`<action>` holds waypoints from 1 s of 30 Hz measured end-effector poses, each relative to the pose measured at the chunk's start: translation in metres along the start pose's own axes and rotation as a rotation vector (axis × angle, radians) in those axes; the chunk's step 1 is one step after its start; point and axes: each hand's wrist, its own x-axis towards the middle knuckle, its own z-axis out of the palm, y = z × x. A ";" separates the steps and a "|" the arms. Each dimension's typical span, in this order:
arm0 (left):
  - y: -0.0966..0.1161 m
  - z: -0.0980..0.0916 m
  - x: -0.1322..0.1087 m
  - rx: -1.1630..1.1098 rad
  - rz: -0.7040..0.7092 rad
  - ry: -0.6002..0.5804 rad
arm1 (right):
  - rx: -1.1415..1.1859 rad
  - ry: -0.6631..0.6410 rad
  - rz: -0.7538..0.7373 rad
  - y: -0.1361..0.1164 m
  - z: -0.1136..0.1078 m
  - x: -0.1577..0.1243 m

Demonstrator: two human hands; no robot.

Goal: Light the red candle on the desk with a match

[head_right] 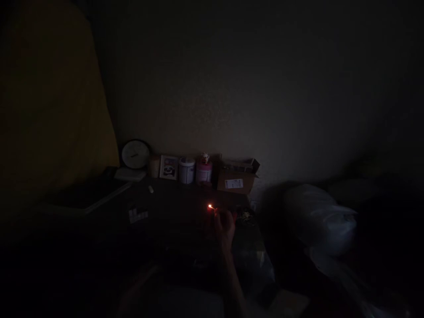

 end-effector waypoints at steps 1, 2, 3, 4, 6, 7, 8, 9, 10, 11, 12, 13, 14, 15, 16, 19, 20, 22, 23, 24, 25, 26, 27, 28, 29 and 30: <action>0.000 0.000 0.000 0.003 -0.001 -0.002 | -0.003 -0.012 0.007 0.000 -0.001 0.000; 0.000 0.001 0.000 0.005 -0.003 -0.004 | -0.006 -0.022 0.016 0.001 -0.002 0.000; 0.000 0.001 -0.001 0.007 -0.003 -0.005 | -0.011 -0.028 0.022 0.001 -0.003 0.000; 0.000 0.001 -0.001 0.007 -0.003 -0.005 | -0.016 -0.024 0.021 0.000 -0.004 0.000; 0.000 0.001 -0.001 0.006 -0.004 -0.003 | -0.018 -0.013 0.015 -0.001 -0.005 0.001; 0.000 0.000 -0.001 0.005 -0.004 -0.002 | -0.015 -0.006 0.014 -0.003 -0.005 0.002; 0.000 0.000 -0.001 0.002 -0.004 -0.001 | -0.008 0.000 0.018 -0.005 -0.005 0.002; 0.000 -0.001 -0.001 -0.002 -0.006 0.001 | 0.004 0.005 0.028 -0.009 -0.006 0.003; 0.000 -0.002 -0.001 -0.006 -0.008 0.004 | 0.026 0.017 0.043 -0.013 -0.007 0.004; -0.001 -0.003 -0.001 -0.011 -0.011 0.007 | 0.059 0.032 0.059 -0.019 -0.010 0.004; -0.001 -0.004 0.000 -0.016 -0.015 0.011 | 0.105 0.042 0.081 -0.025 -0.014 0.004; -0.001 -0.006 0.001 -0.022 -0.021 0.015 | 0.160 0.048 0.109 -0.032 -0.019 0.004; -0.002 -0.007 0.002 -0.028 -0.028 0.020 | 0.218 0.045 0.139 -0.038 -0.026 0.004; -0.003 -0.008 0.003 -0.035 -0.036 0.025 | 0.273 0.028 0.173 -0.043 -0.034 0.003; -0.004 -0.009 0.004 -0.043 -0.045 0.030 | 0.317 0.007 0.203 -0.046 -0.043 0.002; -0.010 -0.013 0.009 -0.071 -0.077 0.053 | 0.287 -0.118 0.239 -0.044 -0.069 -0.006; -0.012 -0.015 0.011 -0.081 -0.088 0.064 | 0.209 -0.195 0.255 -0.040 -0.076 -0.009; -0.017 -0.019 0.014 -0.101 -0.105 0.093 | 0.040 -0.302 0.277 -0.031 -0.089 -0.015; -0.020 -0.021 0.016 -0.109 -0.114 0.108 | -0.019 -0.320 0.284 -0.027 -0.095 -0.018; -0.022 -0.023 0.017 -0.116 -0.123 0.122 | -0.045 -0.306 0.289 -0.022 -0.102 -0.020; -0.023 -0.025 0.018 -0.121 -0.132 0.135 | -0.036 -0.270 0.303 -0.018 -0.108 -0.022; -0.024 -0.026 0.019 -0.124 -0.141 0.146 | -0.003 -0.229 0.323 -0.013 -0.115 -0.023; -0.024 -0.027 0.019 -0.125 -0.150 0.154 | 0.027 -0.192 0.344 -0.008 -0.122 -0.023; -0.024 -0.027 0.020 -0.124 -0.158 0.161 | 0.036 -0.165 0.363 -0.001 -0.129 -0.024; -0.023 -0.027 0.020 -0.121 -0.167 0.165 | 0.011 -0.152 0.366 0.006 -0.135 -0.023; -0.022 -0.026 0.021 -0.114 -0.179 0.166 | -0.058 -0.148 0.362 0.015 -0.141 -0.022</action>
